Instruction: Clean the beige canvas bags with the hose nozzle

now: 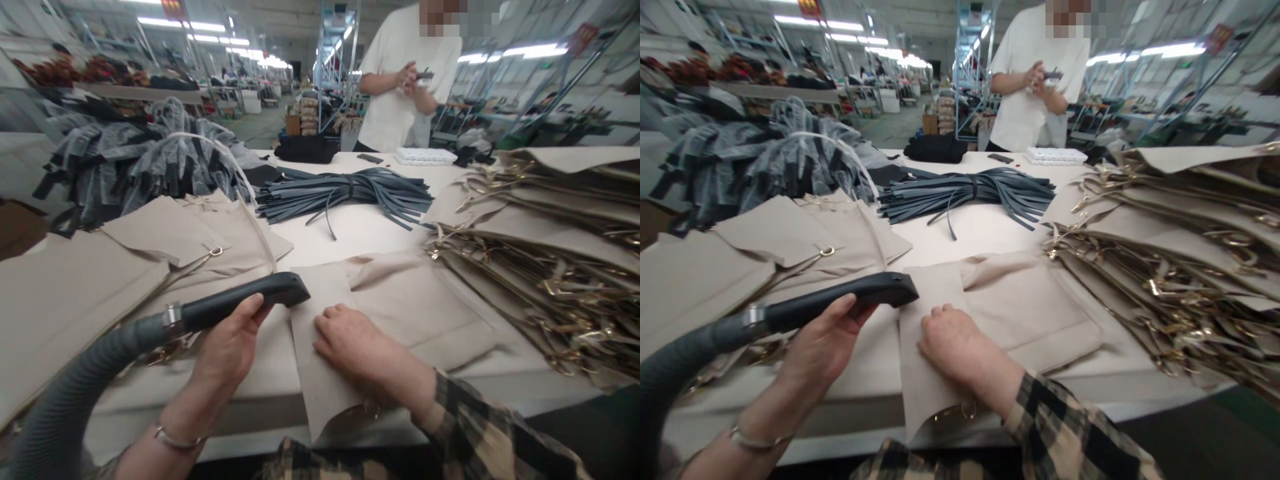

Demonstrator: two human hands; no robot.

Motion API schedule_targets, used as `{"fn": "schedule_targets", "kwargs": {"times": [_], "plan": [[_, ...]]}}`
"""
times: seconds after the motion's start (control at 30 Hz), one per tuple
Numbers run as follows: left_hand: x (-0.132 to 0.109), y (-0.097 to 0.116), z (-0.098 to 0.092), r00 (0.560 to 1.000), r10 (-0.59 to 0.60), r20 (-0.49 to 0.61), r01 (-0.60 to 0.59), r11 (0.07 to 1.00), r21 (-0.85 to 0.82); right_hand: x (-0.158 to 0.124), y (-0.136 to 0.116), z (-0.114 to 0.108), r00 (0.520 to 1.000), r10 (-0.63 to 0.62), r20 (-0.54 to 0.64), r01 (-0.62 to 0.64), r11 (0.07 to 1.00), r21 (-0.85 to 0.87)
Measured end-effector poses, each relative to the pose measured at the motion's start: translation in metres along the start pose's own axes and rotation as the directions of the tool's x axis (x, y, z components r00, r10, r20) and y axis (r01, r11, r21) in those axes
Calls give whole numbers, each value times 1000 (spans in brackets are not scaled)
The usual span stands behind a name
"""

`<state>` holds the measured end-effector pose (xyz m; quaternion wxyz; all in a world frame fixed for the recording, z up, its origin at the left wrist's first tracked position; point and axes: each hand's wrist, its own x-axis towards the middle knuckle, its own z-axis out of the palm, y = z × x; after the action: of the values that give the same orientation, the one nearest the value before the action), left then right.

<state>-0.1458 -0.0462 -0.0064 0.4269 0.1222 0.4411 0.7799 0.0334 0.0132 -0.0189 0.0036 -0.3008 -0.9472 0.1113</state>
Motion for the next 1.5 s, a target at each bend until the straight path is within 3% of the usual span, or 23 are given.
{"fn": "schedule_targets", "kwargs": {"times": [0.1,0.2,0.33,0.47,0.63,0.77,0.87,0.97,1.03,1.1,1.17,1.37,1.5], "plan": [[-10,20,-22,1000,18,-2,-18,1000,20,7,-43,9,1000,-15,-9,14,999,-51],[-20,28,-36,1000,9,1,-9,998,61,8,-62,27,998,10,-69,-16,996,-86],[-29,31,-48,998,-38,-49,44,991,130,6,-55,35,997,-39,-65,33,996,-83],[-33,33,-52,993,-55,-100,71,983,168,5,-47,37,991,-109,-73,89,967,-239],[-39,39,-49,988,-74,-134,96,981,169,-13,-56,29,958,-262,-119,200,902,-382],[-44,44,-51,988,-61,-141,88,978,189,-16,-47,1,958,-287,15,287,952,-108],[-47,48,-55,979,-53,-198,91,978,188,-6,-13,-17,988,-150,23,139,956,257],[-52,51,-60,977,-47,-210,81,984,156,-4,31,-15,994,107,-6,-84,820,566],[-55,52,-62,987,-21,-157,44,988,145,-10,55,-4,964,267,-15,-146,573,807],[-58,51,-63,993,-8,-114,26,987,159,-19,68,8,912,410,1,-125,275,953],[-61,48,-62,994,-31,-105,48,986,162,-27,73,18,876,482,22,-82,104,991],[-73,24,-41,970,-197,-145,204,978,41,-29,64,23,823,565,60,-26,-68,997],[-81,2,-22,949,-315,3,315,949,1,-26,52,21,802,593,71,-6,-111,994]]}}
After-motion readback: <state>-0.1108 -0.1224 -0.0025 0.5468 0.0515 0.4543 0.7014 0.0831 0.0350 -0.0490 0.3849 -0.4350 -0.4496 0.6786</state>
